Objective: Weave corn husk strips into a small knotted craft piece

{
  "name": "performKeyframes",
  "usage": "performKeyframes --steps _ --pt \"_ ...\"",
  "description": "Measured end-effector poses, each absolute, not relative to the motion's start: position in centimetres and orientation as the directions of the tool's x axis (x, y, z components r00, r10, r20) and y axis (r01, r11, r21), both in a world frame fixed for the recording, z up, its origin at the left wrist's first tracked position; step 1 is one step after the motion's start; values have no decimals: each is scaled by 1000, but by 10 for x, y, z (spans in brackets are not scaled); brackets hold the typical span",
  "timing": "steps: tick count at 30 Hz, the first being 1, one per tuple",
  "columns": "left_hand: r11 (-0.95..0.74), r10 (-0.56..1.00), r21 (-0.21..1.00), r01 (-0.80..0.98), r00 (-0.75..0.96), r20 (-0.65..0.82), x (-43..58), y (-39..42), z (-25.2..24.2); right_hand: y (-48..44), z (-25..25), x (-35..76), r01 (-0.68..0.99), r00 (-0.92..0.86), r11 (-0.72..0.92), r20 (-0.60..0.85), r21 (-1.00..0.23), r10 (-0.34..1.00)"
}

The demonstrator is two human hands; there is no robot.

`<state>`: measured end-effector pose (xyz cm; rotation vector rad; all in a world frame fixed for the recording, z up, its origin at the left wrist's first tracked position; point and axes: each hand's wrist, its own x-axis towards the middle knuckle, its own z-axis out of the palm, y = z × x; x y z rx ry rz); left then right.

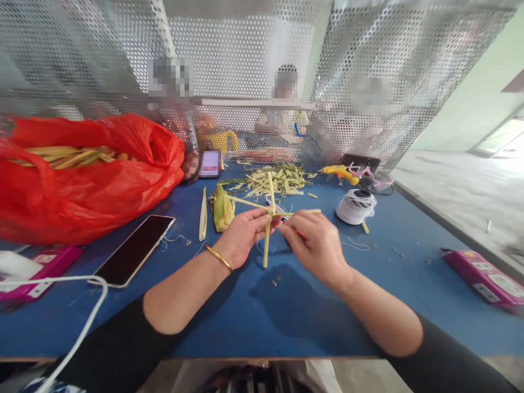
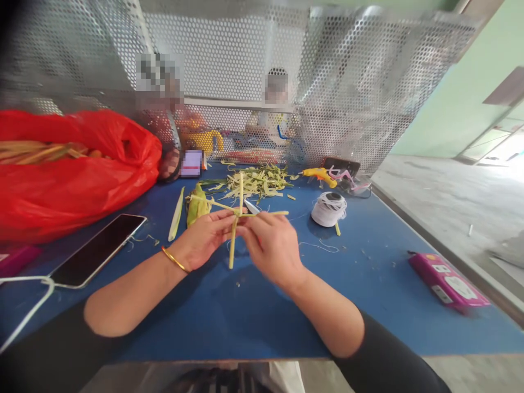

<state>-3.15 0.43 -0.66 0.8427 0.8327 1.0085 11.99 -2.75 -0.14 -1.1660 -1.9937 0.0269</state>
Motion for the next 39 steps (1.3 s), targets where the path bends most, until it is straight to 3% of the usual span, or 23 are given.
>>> performKeyframes --steps 4,7,21,25,27,30,33,35,39 --pt "247 943 899 -362 304 -137 -28 1 -9 -22 -23 108 618 -191 297 227 -728 955" --pt "210 952 917 -339 286 -112 -25 0 -12 -18 -30 105 472 -198 228 150 -852 969" --pt "224 967 894 -387 199 -156 -24 -3 -10 -21 -21 108 410 -339 324 188 -853 922" --pt "274 956 890 -365 200 -213 -27 1 -7 -25 -19 107 561 -355 373 191 -739 915" --pt "299 950 887 -351 202 -240 -30 4 -5 -28 -16 109 682 -335 453 305 -575 892" --pt "324 942 881 -346 208 -264 -35 7 -2 -27 -10 116 830 -237 484 610 -276 756" --pt "332 935 891 -309 234 -267 -36 7 -2 -19 -9 123 897 -268 434 679 -82 683" --pt "288 944 925 -246 235 -232 -35 5 -4 -14 -12 124 881 -360 471 588 -39 724" --pt "108 981 990 -88 173 -92 -31 4 -9 -15 -18 121 831 -430 546 496 -109 754"
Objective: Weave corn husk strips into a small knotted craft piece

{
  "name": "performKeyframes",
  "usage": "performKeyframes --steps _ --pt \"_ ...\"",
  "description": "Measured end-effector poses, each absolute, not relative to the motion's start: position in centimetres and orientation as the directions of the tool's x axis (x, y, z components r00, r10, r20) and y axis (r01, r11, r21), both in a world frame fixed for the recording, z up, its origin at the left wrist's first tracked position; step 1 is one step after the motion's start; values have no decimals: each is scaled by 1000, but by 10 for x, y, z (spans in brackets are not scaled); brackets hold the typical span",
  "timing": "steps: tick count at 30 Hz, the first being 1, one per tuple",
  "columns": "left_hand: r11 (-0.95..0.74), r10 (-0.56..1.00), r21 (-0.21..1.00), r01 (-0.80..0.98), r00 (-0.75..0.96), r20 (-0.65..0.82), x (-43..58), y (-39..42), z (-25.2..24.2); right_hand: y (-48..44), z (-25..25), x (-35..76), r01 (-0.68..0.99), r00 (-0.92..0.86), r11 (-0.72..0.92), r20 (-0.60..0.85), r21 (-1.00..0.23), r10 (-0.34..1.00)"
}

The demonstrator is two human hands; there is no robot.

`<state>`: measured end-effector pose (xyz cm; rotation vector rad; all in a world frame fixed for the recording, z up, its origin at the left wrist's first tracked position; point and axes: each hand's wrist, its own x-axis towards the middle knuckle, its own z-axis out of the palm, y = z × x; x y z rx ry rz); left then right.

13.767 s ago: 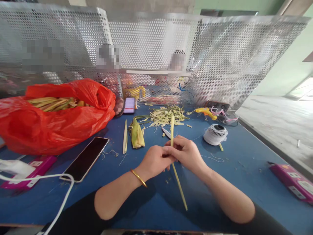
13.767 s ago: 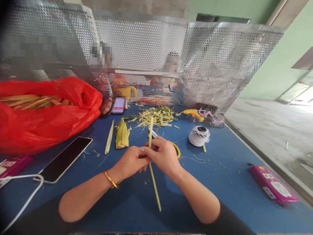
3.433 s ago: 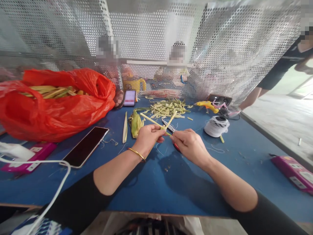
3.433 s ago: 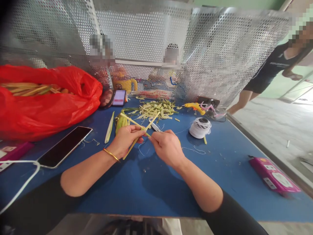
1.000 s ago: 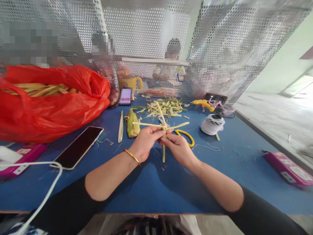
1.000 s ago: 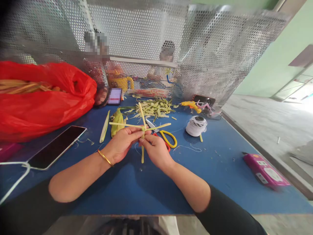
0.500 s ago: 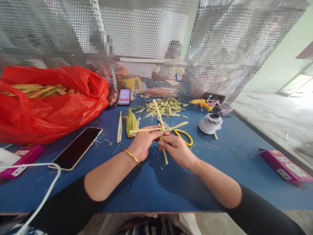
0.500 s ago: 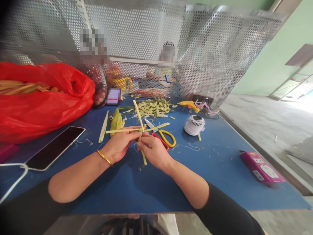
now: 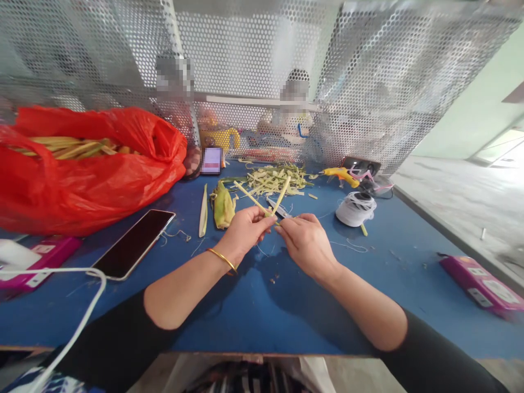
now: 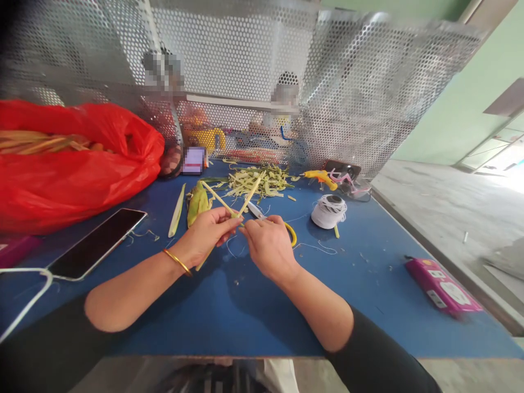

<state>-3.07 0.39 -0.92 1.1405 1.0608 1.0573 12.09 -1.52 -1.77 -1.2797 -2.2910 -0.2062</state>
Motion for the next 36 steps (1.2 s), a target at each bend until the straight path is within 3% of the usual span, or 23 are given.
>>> performKeyframes --steps 4,10,14,16,19,21,23,26,28,33,36 --pt "77 984 996 -54 164 -67 -31 4 -7 -23 -15 117 771 -443 604 512 -201 736" --pt "135 977 989 -65 173 -122 -32 5 -7 -26 -14 116 739 -475 646 534 -190 700" --pt "139 971 987 -78 206 -120 -33 7 -11 -27 -14 114 725 -461 636 502 -263 732" --pt "119 971 989 -84 219 -98 -34 8 -11 -27 -12 115 719 -426 582 421 -379 801" --pt "108 963 989 -97 258 -80 -38 10 -8 -20 -10 120 635 -341 318 114 -704 933" --pt "129 951 988 -79 292 -101 -40 10 -6 -12 -10 123 476 -299 94 -60 -874 952" --pt "144 938 989 -22 320 -130 -40 9 -6 -6 -10 125 257 -218 2 -56 -966 974" --pt "92 928 992 86 354 -117 -38 6 -8 -4 -10 122 -21 -45 52 52 -998 998" --pt "9 927 987 159 368 -68 -36 4 -11 -6 -11 119 -80 -11 73 74 -994 997" --pt "-96 899 950 298 435 -46 -35 1 -13 -4 -20 117 -48 30 76 75 -996 997" --pt "-60 900 950 307 428 -82 -35 1 -13 1 -21 123 92 72 60 67 -994 995"
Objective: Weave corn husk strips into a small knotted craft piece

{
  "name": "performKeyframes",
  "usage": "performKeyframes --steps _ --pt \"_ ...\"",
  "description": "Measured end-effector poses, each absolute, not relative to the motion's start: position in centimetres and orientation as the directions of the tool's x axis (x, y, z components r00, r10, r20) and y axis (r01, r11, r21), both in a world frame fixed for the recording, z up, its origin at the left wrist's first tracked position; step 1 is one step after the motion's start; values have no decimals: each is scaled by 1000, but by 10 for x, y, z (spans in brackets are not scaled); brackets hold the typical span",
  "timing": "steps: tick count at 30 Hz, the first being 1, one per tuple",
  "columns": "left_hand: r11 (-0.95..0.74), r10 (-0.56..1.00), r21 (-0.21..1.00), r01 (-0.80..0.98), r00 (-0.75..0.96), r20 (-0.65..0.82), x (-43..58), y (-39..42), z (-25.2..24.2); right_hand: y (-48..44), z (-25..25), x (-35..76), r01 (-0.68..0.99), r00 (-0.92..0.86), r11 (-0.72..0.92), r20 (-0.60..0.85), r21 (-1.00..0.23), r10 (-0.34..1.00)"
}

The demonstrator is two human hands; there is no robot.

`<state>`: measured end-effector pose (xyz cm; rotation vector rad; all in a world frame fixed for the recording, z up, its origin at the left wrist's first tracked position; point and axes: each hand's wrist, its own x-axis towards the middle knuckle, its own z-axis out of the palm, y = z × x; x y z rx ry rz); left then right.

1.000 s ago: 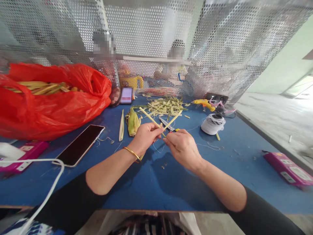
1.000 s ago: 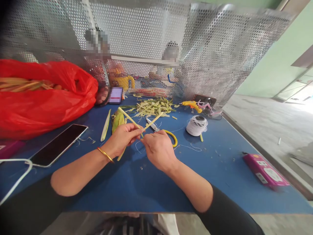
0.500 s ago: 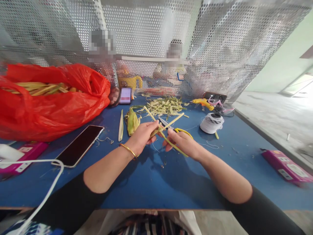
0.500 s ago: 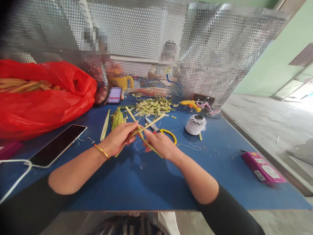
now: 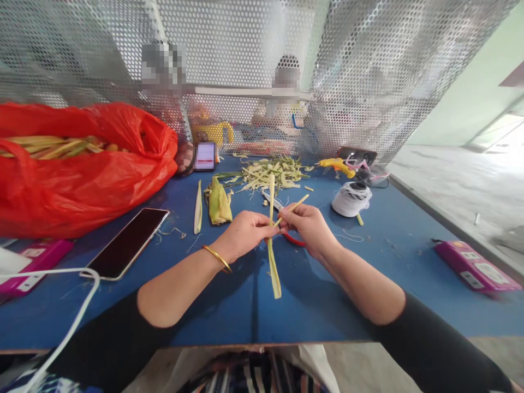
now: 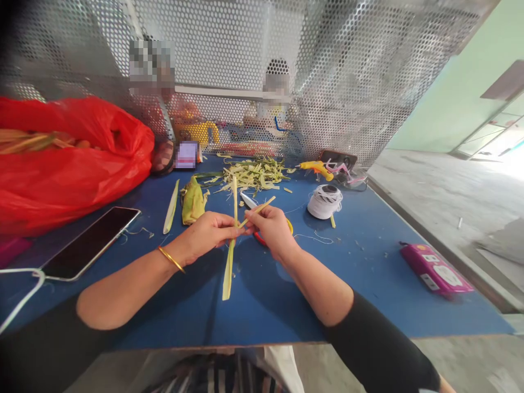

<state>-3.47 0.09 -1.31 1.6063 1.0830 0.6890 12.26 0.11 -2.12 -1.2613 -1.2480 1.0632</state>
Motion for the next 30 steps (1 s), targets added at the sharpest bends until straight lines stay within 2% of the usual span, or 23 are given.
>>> performKeyframes --steps 2,4,5,6,8,10,12,17,20,24,26,28,30 --pt "-46 905 951 306 415 -90 -34 1 -13 2 -16 128 328 215 179 258 -927 942" --pt "-62 909 946 318 410 -78 -34 0 -13 -1 -10 132 616 238 321 558 -720 795" --pt "-80 910 940 332 409 -67 -33 -1 -12 -3 -7 132 717 152 375 657 -588 739" --pt "-96 912 933 346 407 -57 -33 -1 -13 -6 -5 132 771 30 427 697 -472 717" --pt "-113 907 923 368 418 -55 -32 -3 -13 -11 -4 130 786 -182 506 649 -356 739" --pt "-113 897 918 380 437 -70 -31 -5 -15 -14 -6 126 768 -259 518 557 -376 789" --pt "-111 888 916 386 453 -83 -30 -7 -16 -13 -9 124 754 -250 495 508 -431 824" --pt "-99 884 925 366 460 -87 -27 -10 -12 -11 -10 126 742 -223 517 570 -427 791" --pt "-97 873 924 370 477 -100 -28 -12 -6 -14 -12 124 764 -215 539 646 -356 733" --pt "-103 836 933 345 539 -107 -29 -13 -6 -20 -11 120 804 -301 568 706 -174 641" --pt "-31 852 956 291 507 -127 -29 -11 -10 -20 -8 122 812 -328 573 726 -111 605" --pt "98 881 977 188 441 -173 -29 -8 -13 -17 -5 127 829 -249 541 773 -141 583" --pt "226 888 972 60 398 -231 -30 -5 -15 -9 -4 133 821 -53 482 800 -306 598"
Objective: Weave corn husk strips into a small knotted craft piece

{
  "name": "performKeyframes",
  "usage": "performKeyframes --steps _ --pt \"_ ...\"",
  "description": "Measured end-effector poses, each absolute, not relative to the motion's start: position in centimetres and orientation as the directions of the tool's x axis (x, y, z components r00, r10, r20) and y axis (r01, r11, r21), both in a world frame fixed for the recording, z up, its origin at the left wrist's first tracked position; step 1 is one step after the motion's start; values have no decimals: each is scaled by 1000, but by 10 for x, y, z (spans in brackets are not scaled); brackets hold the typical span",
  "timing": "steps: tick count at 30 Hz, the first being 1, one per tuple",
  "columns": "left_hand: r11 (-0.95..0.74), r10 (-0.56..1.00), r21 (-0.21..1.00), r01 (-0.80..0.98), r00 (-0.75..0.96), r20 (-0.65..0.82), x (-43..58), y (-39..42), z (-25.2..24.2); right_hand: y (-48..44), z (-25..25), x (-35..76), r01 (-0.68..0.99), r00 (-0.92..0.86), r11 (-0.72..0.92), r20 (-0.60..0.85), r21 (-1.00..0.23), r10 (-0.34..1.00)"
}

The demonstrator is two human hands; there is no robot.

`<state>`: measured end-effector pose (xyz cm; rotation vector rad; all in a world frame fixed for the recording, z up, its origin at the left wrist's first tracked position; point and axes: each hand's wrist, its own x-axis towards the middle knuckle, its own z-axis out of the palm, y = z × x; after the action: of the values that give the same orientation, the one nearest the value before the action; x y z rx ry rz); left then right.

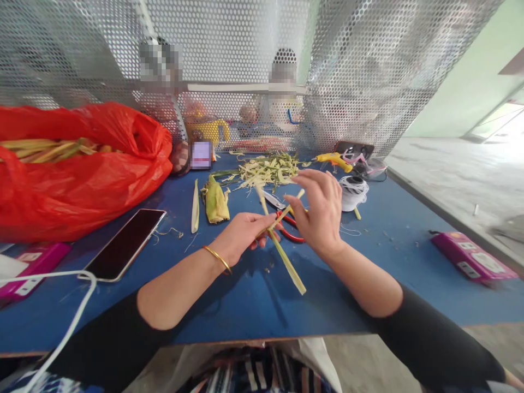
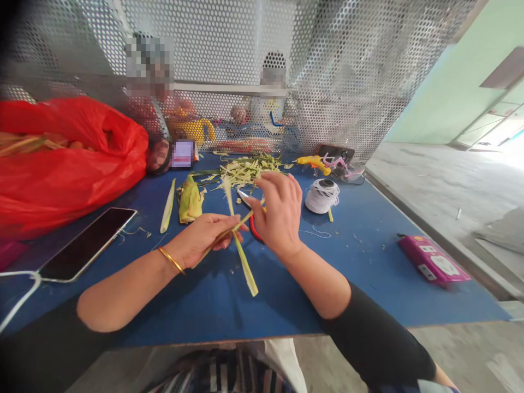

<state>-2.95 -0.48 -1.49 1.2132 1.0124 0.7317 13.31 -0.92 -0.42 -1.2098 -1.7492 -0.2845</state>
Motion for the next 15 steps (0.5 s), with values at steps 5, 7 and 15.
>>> performKeyframes --steps 5,7,15 --pt "370 867 923 -107 398 -302 -30 -3 -9 7 -13 136 282 259 222 297 -933 919" --pt "358 867 929 -89 402 -295 -30 -5 -8 6 -17 131 90 86 57 65 -994 994" --pt "405 866 899 -167 387 -318 -29 -3 -10 -4 -13 121 6 38 153 154 -988 987"
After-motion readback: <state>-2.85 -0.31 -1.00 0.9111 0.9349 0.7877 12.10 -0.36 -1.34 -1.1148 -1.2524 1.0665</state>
